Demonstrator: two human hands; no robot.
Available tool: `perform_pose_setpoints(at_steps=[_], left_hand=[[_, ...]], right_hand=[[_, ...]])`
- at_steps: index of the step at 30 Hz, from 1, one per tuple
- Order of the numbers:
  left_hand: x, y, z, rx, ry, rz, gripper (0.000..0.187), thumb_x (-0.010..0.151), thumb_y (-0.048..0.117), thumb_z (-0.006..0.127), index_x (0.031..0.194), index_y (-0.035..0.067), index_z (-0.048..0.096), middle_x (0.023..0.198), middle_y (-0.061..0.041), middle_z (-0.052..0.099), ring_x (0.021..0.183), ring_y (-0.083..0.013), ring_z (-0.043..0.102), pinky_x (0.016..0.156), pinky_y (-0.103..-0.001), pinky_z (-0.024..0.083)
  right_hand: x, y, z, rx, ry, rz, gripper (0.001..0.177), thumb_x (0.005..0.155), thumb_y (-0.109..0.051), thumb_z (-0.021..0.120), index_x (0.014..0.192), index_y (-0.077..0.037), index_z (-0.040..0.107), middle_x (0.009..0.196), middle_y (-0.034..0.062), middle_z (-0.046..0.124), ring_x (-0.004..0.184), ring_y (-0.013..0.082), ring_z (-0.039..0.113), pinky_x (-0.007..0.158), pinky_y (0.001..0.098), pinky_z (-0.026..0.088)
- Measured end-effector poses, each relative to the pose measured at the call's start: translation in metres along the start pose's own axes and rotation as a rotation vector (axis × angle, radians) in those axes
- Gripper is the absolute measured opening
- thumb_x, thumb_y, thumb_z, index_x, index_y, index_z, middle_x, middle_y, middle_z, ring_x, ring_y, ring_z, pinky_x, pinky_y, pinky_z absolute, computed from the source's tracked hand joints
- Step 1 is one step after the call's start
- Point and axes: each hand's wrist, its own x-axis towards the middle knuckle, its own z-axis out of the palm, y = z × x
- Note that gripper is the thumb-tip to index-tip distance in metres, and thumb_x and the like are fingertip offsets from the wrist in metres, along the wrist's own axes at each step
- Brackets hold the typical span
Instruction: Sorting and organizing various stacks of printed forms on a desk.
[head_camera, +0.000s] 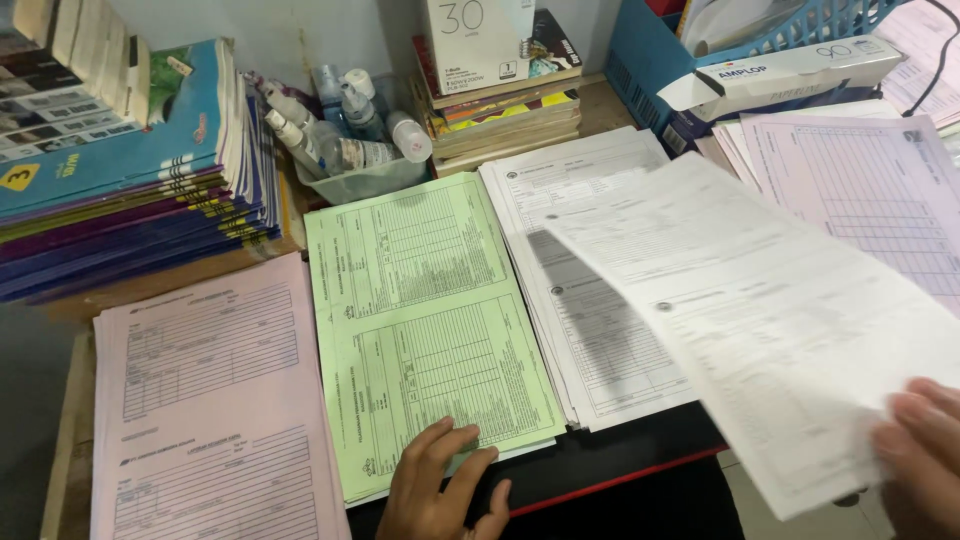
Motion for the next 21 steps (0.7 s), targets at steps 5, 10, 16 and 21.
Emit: perform_pose_setpoints(at_steps=[5, 10, 16, 21], left_hand=[[0.005, 0.001, -0.005, -0.005, 0.024, 0.087, 0.023, 0.085, 0.024, 0.077, 0.105, 0.011, 0.072, 0.116, -0.008, 0.066, 0.111, -0.0348, 0.066, 0.094, -0.045, 0.06], [-0.001, -0.005, 0.0, 0.0, 0.0, 0.096, 0.027, 0.085, 0.024, 0.079, 0.107, 0.012, 0.071, 0.116, -0.008, 0.065, 0.112, -0.0352, 0.065, 0.09, -0.046, 0.061], [-0.001, -0.007, 0.005, 0.03, 0.028, 0.109, 0.025, 0.084, 0.027, 0.077, 0.104, 0.012, 0.072, 0.113, -0.007, 0.066, 0.109, -0.0334, 0.067, 0.088, -0.044, 0.062], [-0.001, 0.0, 0.009, 0.091, 0.069, 0.014, 0.023, 0.078, 0.027, 0.077, 0.1, 0.019, 0.073, 0.112, 0.001, 0.069, 0.111, -0.0285, 0.068, 0.087, -0.042, 0.061]], right_hand=[[-0.014, -0.292, 0.008, -0.167, 0.046, -1.025, 0.019, 0.091, 0.001, 0.065, 0.108, 0.004, 0.073, 0.115, 0.0219, 0.073, 0.108, 0.0391, 0.075, 0.094, 0.0462, 0.063], [-0.007, -0.281, 0.043, -0.206, -0.026, -0.991, 0.023, 0.089, -0.005, 0.071, 0.112, -0.004, 0.073, 0.12, 0.0153, 0.073, 0.111, 0.0351, 0.072, 0.089, 0.0447, 0.059], [0.002, -0.271, 0.058, -0.174, -0.229, -0.961, 0.034, 0.09, -0.012, 0.068, 0.124, -0.008, 0.066, 0.126, 0.0117, 0.069, 0.119, 0.0323, 0.068, 0.101, 0.0482, 0.053], [-0.002, -0.267, 0.02, -0.108, -0.071, -0.972, 0.033, 0.081, -0.01, 0.08, 0.112, -0.004, 0.072, 0.115, 0.012, 0.073, 0.11, 0.0295, 0.072, 0.099, 0.0399, 0.061]])
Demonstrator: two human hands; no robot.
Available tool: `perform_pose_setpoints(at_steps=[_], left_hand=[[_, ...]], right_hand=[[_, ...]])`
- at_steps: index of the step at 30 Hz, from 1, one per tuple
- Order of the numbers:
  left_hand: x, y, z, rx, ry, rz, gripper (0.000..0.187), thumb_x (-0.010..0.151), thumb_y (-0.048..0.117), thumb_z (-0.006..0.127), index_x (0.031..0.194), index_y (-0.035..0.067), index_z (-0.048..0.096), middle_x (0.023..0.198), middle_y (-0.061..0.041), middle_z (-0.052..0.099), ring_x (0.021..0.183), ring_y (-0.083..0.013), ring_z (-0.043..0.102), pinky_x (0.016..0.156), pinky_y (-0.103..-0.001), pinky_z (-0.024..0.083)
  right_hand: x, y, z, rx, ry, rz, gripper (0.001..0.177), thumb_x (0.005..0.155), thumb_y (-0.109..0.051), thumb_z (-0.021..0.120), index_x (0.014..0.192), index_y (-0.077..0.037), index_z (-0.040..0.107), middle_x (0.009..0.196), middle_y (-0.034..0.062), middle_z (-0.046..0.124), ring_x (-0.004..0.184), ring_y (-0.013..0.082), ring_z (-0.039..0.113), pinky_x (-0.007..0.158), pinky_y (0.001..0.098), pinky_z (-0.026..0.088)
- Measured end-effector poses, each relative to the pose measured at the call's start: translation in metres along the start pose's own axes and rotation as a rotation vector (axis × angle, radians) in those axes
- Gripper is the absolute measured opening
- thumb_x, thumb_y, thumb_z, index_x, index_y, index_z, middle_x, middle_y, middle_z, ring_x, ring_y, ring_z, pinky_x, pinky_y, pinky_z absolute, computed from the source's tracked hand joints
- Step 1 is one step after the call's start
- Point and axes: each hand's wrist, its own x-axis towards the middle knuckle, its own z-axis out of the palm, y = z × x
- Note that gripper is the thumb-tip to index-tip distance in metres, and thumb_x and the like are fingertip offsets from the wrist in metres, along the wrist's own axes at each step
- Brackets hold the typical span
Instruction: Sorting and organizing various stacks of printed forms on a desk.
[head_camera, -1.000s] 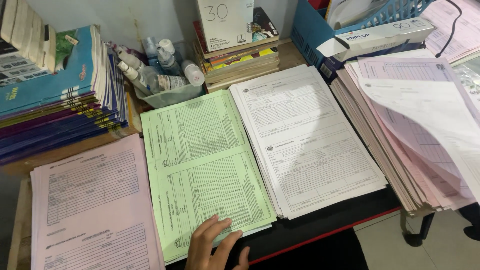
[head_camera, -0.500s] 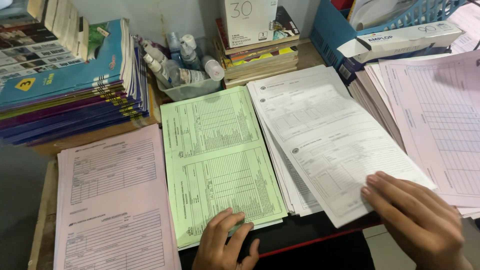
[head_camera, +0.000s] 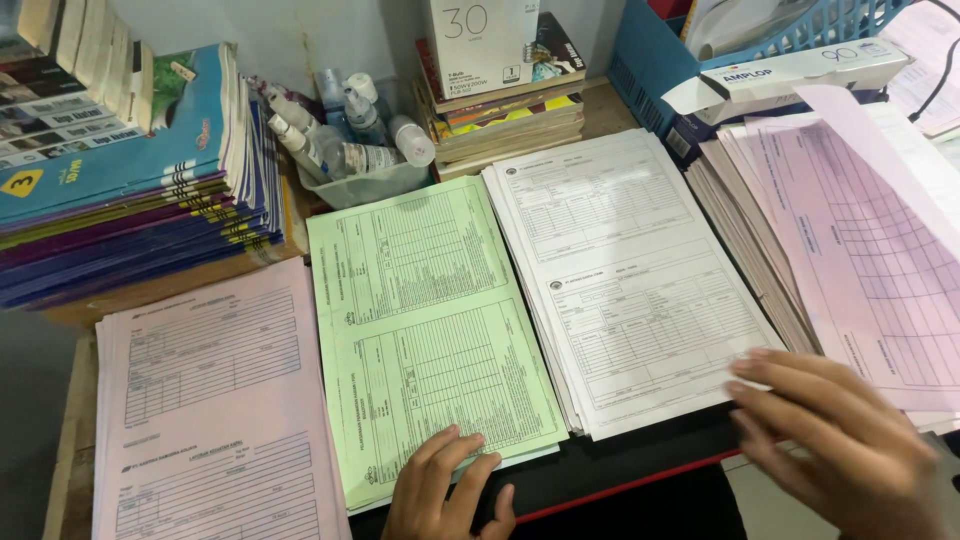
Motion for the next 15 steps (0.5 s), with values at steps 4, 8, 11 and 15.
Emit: perform_pose_setpoints(at_steps=[4, 8, 11, 15], left_hand=[[0.002, -0.001, -0.003, -0.008, -0.002, 0.058, 0.021, 0.084, 0.029, 0.074, 0.1, 0.015, 0.073, 0.111, -0.003, 0.068, 0.107, -0.0309, 0.068, 0.086, -0.043, 0.062], [-0.003, -0.004, 0.002, -0.009, -0.01, 0.047, 0.022, 0.082, 0.03, 0.075, 0.101, 0.017, 0.073, 0.111, -0.003, 0.068, 0.108, -0.0314, 0.068, 0.087, -0.044, 0.061], [0.001, -0.008, -0.001, 0.006, -0.004, 0.121, 0.025, 0.083, 0.031, 0.074, 0.103, 0.015, 0.072, 0.112, -0.004, 0.068, 0.11, -0.0295, 0.069, 0.083, -0.043, 0.06], [0.01, 0.004, -0.011, 0.012, -0.017, 0.064, 0.021, 0.084, 0.027, 0.074, 0.101, 0.014, 0.072, 0.112, -0.005, 0.07, 0.112, -0.029, 0.069, 0.093, -0.048, 0.055]], right_hand=[[-0.034, 0.03, -0.02, -0.243, -0.08, 0.326, 0.053, 0.08, -0.021, 0.076, 0.127, 0.002, 0.069, 0.132, 0.0234, 0.069, 0.125, 0.0379, 0.065, 0.11, 0.049, 0.054], [-0.049, 0.045, -0.026, -0.19, -0.272, 0.707, 0.097, 0.058, -0.027, 0.087, 0.147, -0.002, 0.058, 0.15, 0.0237, 0.057, 0.14, 0.0344, 0.055, 0.093, 0.0427, 0.06], [-0.091, 0.079, -0.025, -0.064, -0.318, 0.793, 0.099, 0.063, 0.002, 0.081, 0.156, -0.004, 0.045, 0.157, 0.0218, 0.05, 0.148, 0.0365, 0.047, 0.091, 0.0462, 0.063], [-0.148, 0.12, -0.021, 0.084, -0.226, 0.535, 0.066, 0.083, 0.01, 0.056, 0.147, -0.006, 0.053, 0.153, 0.0219, 0.055, 0.149, 0.0392, 0.048, 0.126, 0.0505, 0.038]])
